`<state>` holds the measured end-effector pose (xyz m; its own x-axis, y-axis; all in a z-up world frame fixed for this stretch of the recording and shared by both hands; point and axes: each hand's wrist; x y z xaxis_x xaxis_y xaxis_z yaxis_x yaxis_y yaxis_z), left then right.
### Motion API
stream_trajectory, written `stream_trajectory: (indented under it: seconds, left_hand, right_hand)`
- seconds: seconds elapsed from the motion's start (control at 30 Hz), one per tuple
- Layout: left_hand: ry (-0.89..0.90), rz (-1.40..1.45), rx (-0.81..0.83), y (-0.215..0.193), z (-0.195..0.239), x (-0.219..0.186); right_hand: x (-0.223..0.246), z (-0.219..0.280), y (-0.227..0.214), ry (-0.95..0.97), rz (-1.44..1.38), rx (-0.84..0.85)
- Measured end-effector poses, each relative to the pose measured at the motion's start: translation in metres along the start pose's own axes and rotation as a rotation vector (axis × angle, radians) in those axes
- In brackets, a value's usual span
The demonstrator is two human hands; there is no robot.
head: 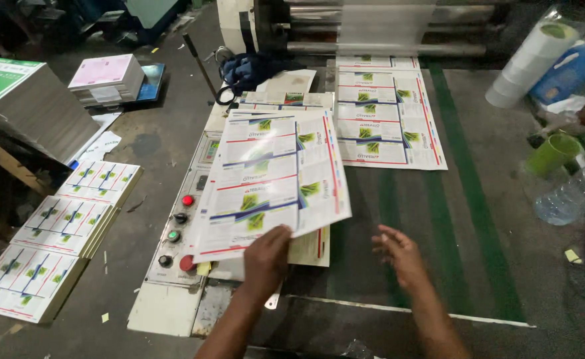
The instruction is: Sorting and stacking printed sheets coming off a production line.
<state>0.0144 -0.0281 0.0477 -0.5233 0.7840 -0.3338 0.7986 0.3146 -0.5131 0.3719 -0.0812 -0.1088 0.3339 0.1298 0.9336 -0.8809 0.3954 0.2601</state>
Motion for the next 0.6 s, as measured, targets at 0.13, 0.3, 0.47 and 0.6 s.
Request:
stream_trajectory:
  seconds: [0.13, 0.3, 0.47, 0.6]
  left_hand:
    - [0.124, 0.079, 0.158, 0.049, 0.033, -0.034]
    - [0.13, 0.137, 0.376, 0.099, 0.077, -0.063]
    - [0.158, 0.076, 0.466, 0.078, 0.076, -0.046]
    - [0.027, -0.067, 0.548, 0.07, 0.086, 0.015]
  right_hand:
    - [0.004, 0.078, 0.051, -0.04, 0.028, 0.198]
    - [-0.047, 0.086, 0.027, 0.075, -0.295, -0.005]
    - [-0.036, 0.102, -0.017, -0.062, -0.211, -0.336]
    - [-0.023, 0.11, -0.059, -0.18, -0.082, -0.575]
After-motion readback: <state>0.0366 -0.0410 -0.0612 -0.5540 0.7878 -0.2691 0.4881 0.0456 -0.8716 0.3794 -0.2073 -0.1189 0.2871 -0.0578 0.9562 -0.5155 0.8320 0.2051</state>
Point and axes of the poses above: each hand's wrist, its own z-axis away from the middle knuckle, its own y-axis out of the palm, x = y × z, and after that the axes turned 4 degrees about -z, right-handed
